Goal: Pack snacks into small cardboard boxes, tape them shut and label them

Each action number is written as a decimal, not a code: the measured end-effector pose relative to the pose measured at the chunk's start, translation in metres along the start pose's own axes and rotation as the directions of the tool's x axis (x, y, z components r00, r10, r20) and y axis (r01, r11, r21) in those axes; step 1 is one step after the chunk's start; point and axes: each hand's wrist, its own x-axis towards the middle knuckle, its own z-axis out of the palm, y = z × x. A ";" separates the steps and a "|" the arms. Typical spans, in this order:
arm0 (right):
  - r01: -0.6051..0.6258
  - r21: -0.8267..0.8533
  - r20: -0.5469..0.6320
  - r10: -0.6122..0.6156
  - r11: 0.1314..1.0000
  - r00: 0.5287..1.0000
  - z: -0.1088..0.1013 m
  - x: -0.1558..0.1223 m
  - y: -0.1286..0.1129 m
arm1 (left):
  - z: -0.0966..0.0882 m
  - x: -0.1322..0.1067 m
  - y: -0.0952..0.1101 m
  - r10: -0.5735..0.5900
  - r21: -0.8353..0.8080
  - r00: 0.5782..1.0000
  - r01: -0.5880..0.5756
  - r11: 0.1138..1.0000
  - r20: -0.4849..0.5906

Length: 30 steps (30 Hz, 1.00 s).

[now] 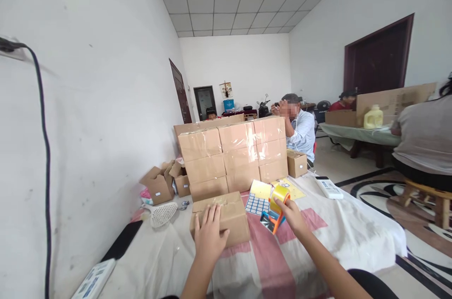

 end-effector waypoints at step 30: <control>0.044 0.245 0.048 -0.058 0.969 0.997 0.031 -0.064 -0.012 | 0.024 -0.047 0.083 0.264 -0.790 0.960 -0.092 0.606 0.091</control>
